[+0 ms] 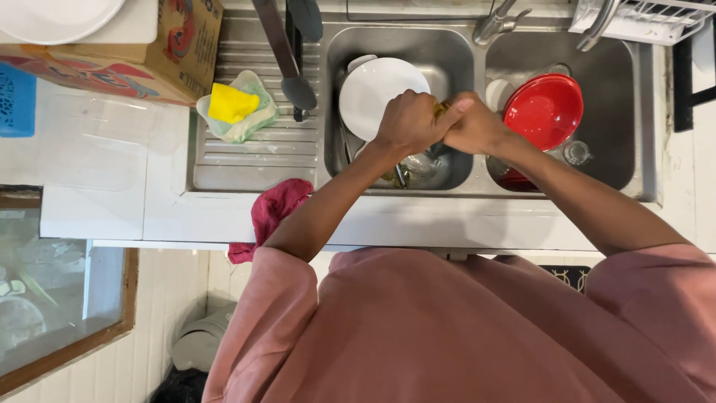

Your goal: The person washes a yellow cloth in a kitchen sink. They squeeze the cloth, apply soap from a bar, scrub it, and rinse it under running water. The person repeats the rinsing and wringing process several times.

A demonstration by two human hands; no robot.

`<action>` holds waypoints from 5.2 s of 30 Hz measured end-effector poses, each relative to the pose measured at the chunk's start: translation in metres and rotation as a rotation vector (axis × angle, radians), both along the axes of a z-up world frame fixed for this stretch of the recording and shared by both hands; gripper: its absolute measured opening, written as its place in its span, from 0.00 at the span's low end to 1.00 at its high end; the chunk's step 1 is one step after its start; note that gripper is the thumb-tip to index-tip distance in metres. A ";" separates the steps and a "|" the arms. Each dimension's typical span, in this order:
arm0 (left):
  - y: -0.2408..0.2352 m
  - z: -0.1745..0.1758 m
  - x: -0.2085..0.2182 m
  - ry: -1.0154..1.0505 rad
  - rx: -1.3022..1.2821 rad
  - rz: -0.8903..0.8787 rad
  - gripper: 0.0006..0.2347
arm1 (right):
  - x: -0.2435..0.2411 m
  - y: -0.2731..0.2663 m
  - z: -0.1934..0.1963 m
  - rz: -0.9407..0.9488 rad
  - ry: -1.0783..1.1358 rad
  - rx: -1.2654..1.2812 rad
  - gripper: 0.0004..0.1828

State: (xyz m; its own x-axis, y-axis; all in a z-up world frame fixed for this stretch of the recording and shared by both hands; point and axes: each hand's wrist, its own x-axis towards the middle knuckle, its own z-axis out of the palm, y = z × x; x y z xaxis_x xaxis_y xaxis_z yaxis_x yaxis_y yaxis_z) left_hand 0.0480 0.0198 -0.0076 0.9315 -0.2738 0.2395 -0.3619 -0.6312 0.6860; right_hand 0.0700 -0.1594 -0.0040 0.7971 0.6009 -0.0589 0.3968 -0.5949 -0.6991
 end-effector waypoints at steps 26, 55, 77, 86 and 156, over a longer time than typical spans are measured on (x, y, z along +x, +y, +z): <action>0.010 -0.015 0.021 -0.423 -0.364 -0.256 0.15 | -0.011 0.001 -0.009 -0.130 1.230 0.597 0.10; 0.007 -0.043 0.041 -0.291 -0.347 -0.090 0.17 | -0.024 0.002 -0.017 -0.297 1.426 1.106 0.18; -0.178 -0.125 -0.099 0.566 -1.054 0.345 0.23 | 0.265 -0.204 -0.183 -0.336 0.126 0.441 0.15; -0.205 -0.119 -0.091 0.630 -1.308 0.458 0.20 | 0.221 -0.196 -0.190 -0.144 -0.276 0.327 0.08; -0.229 -0.158 0.075 0.992 -1.599 0.494 0.29 | 0.100 -0.173 -0.054 0.011 0.188 0.037 0.16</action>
State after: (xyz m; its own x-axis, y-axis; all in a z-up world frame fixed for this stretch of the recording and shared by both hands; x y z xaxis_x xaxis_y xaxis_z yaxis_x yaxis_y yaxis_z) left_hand 0.1235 -0.2090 -0.1656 0.7854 -0.0848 -0.6131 0.4392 0.7744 0.4555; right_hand 0.1702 -0.3319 -0.0583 0.7679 0.6138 -0.1833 0.2635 -0.5636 -0.7829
